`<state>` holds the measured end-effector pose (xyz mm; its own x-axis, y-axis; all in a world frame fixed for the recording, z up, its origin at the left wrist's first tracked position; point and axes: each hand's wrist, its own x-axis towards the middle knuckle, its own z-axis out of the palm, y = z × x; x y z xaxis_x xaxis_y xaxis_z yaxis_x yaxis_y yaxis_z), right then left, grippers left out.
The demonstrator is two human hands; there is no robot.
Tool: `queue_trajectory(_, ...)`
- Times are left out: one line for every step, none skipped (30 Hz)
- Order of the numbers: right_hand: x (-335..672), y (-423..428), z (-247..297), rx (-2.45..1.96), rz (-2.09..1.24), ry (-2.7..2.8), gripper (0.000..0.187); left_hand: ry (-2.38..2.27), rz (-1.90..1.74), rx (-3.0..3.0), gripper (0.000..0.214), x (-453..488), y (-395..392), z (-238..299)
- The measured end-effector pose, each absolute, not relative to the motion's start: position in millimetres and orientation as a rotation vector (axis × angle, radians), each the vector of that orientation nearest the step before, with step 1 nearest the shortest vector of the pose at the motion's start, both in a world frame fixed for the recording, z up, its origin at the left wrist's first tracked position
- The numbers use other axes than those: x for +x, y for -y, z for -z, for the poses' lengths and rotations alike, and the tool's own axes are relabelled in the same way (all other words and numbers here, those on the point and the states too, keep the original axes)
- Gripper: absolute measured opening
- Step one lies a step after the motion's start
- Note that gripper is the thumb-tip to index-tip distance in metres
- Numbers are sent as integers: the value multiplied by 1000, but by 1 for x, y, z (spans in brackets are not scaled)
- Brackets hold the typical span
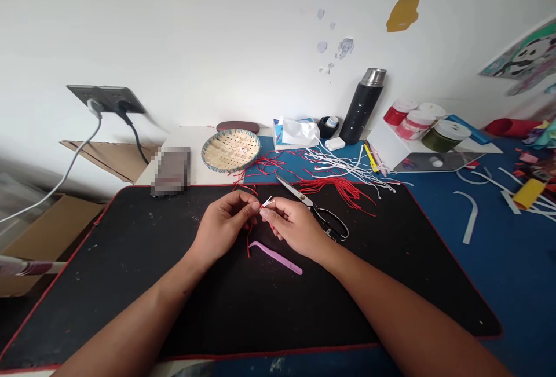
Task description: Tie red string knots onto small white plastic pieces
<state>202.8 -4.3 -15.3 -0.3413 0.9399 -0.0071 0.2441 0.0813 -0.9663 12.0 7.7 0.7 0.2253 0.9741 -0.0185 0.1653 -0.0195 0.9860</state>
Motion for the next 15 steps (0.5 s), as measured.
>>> queue_trajectory(203,4,14,-1183,-1289,1688,29,-1160,-956,1431,28,11,-8,0)
queue_trajectory(203,5,12,-1183,-1278,1701,30,-1165,-955,1435,28,10,-9,2)
queue_trajectory(202,5,11,-1181,-1268,1717,30,-1169,-954,1443,27,10,-9,3)
queue_trajectory(202,6,10,-1177,-1262,1733,31,-1171,-951,1457,27,9,-9,4)
queue_trajectory(202,6,9,-1170,-1259,1746,31,-1172,-947,1473,26,9,-9,5)
queue_trajectory(201,7,8,-1161,-1260,1755,31,-1174,-943,1493,26,9,-9,6)
queue_trajectory(201,7,7,-1153,-1260,1760,32,-1178,-940,1513,25,8,-9,6)
queue_trajectory(200,8,7,-1149,-1256,1764,33,-1184,-935,1535,25,8,-8,7)
queue_trajectory(200,8,7,-1147,-1244,1769,34,-1189,-929,1557,24,8,-8,7)
queue_trajectory(200,8,6,-1145,-1227,1775,35,-1193,-925,1577,24,8,-8,7)
queue_trajectory(200,8,6,-1142,-1207,1782,36,-1196,-923,1597,23,8,-7,7)
queue_trajectory(200,8,5,-1138,-1188,1787,36,-1198,-922,1613,22,8,-7,7)
queue_trajectory(199,7,5,-1134,-1173,1790,37,-1200,-922,1623,22,7,-7,7)
queue_trajectory(199,7,4,-1130,-1162,1790,37,-1205,-921,1627,22,7,-7,7)
queue_trajectory(199,6,4,-1129,-1156,1786,37,-1212,-919,1626,22,7,-7,8)
